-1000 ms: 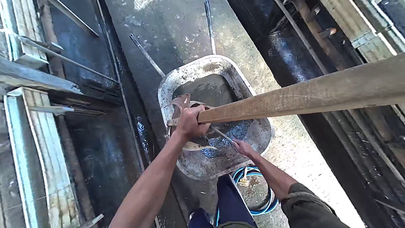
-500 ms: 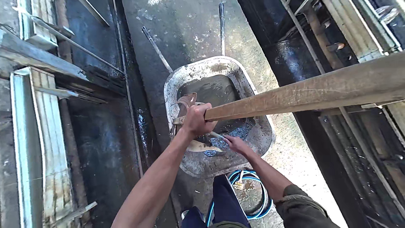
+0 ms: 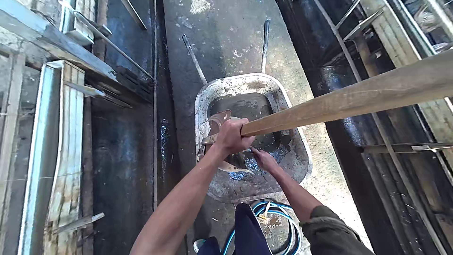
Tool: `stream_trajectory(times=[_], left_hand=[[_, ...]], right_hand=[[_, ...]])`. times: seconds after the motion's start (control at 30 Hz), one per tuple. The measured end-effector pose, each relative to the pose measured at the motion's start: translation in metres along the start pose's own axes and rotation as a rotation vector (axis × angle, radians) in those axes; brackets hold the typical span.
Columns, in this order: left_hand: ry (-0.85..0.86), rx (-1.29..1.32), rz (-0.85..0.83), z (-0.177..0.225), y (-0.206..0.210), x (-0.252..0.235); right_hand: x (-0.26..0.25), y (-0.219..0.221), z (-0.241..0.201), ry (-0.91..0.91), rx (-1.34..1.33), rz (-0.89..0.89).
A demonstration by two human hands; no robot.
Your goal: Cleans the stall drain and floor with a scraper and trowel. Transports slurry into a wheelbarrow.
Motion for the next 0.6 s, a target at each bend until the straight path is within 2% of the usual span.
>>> stream_trajectory(times=[0.1, 0.2, 0.23, 0.3, 0.37, 0.43, 0.53, 0.6], left_hand=[[-0.051, 0.021, 0.011, 0.005, -0.008, 0.002], [-0.129, 0.017, 0.087, -0.005, -0.024, 0.011], [-0.134, 0.002, 0.105, -0.011, -0.025, 0.013], [-0.119, -0.018, 0.127, -0.020, -0.021, 0.015], [-0.113, -0.011, 0.124, -0.019, -0.016, 0.018], [-0.111, 0.024, 0.122, -0.011, -0.017, 0.017], [-0.084, 0.048, 0.184, -0.009, -0.029, 0.028], [-0.080, 0.025, 0.264, -0.023, -0.034, 0.047]], right_hand=[[-0.006, 0.017, 0.054, 0.093, 0.010, 0.019], [0.024, 0.017, 0.088, 0.241, -0.008, 0.006], [0.031, 0.012, 0.084, 0.239, -0.019, 0.009], [0.033, -0.001, 0.049, 0.101, -0.060, -0.018], [0.021, 0.001, 0.010, -0.021, -0.051, -0.165], [0.004, 0.013, 0.001, -0.051, -0.026, -0.277], [-0.004, 0.035, 0.058, 0.037, -0.031, -0.262], [0.009, 0.037, 0.108, 0.180, 0.022, -0.216]])
Point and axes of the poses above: each hand's wrist, its own x-axis away from the middle knuckle, its own y-axis out of the palm, z = x × y, the point moved 6 cm from there along -x, towards the middle knuckle, and after that the axes turned 8 degrees about y, right-handed, at the moved point
